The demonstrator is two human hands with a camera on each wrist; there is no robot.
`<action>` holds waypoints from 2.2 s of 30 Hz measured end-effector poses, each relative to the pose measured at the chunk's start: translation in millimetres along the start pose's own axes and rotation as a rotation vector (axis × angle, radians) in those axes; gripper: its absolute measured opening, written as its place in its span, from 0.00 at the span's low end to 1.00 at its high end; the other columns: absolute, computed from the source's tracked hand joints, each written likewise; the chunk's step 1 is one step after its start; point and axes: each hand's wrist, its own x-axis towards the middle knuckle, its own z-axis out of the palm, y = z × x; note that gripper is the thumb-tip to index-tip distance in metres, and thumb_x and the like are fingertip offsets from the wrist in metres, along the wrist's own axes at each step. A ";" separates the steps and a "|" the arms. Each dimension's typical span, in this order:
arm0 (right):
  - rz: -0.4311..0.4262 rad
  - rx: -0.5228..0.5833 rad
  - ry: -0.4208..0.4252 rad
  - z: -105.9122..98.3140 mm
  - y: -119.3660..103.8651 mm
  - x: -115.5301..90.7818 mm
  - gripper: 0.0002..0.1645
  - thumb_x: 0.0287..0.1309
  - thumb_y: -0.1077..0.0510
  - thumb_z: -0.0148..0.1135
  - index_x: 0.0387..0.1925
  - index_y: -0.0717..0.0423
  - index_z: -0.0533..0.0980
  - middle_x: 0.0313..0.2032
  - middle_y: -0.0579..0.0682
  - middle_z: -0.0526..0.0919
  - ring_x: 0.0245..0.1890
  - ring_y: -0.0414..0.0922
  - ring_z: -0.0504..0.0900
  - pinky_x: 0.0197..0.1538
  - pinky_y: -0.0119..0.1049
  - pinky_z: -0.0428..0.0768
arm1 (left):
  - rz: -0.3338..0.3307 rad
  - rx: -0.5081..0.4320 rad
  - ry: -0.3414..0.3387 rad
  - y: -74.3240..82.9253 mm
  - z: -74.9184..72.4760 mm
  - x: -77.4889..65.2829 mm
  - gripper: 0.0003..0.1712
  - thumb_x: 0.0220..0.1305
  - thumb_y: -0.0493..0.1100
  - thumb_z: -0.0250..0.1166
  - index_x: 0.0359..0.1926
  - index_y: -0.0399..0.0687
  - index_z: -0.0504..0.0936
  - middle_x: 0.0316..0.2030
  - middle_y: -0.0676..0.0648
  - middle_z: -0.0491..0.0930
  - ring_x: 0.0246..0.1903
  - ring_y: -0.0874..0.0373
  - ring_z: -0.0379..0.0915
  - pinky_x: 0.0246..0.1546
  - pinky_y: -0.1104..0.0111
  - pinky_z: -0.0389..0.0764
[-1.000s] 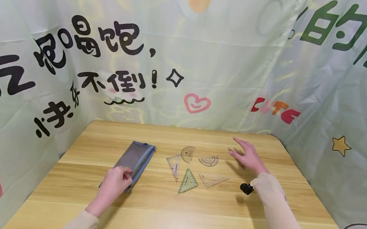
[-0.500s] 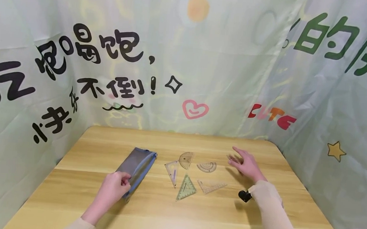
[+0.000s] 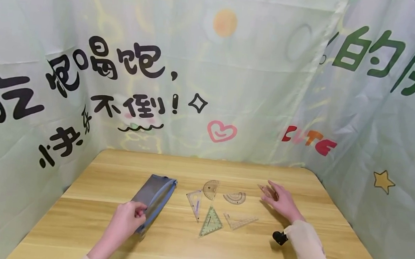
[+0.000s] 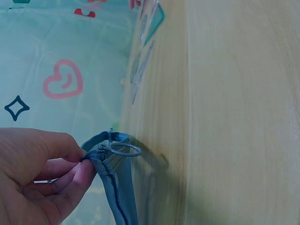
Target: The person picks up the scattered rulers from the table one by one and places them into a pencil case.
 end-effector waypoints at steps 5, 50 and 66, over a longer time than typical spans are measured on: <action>0.052 0.007 -0.052 -2.7 5.4 -0.5 0.49 0.60 0.42 0.65 0.72 0.65 0.59 0.64 0.71 0.70 0.63 0.69 0.70 0.62 0.67 0.72 | 0.007 0.007 0.004 0.8 0.2 1.2 0.13 0.47 0.26 0.64 0.36 0.33 0.87 0.23 0.49 0.82 0.23 0.65 0.72 0.23 0.81 0.77; 0.224 0.199 -0.126 -17.6 9.1 0.1 0.40 0.57 0.52 0.69 0.61 0.76 0.67 0.57 0.73 0.74 0.54 0.63 0.74 0.58 0.56 0.76 | -0.043 -0.063 -0.031 7.0 -0.9 0.1 0.16 0.48 0.28 0.62 0.40 0.32 0.87 0.25 0.47 0.83 0.23 0.66 0.70 0.22 0.81 0.74; 0.179 0.135 -0.135 -17.3 8.8 3.1 0.39 0.55 0.53 0.72 0.59 0.74 0.69 0.49 0.72 0.78 0.48 0.61 0.79 0.52 0.55 0.81 | -0.081 -0.101 0.010 8.0 -3.0 -0.2 0.14 0.51 0.29 0.64 0.41 0.32 0.86 0.26 0.47 0.83 0.26 0.63 0.73 0.23 0.80 0.77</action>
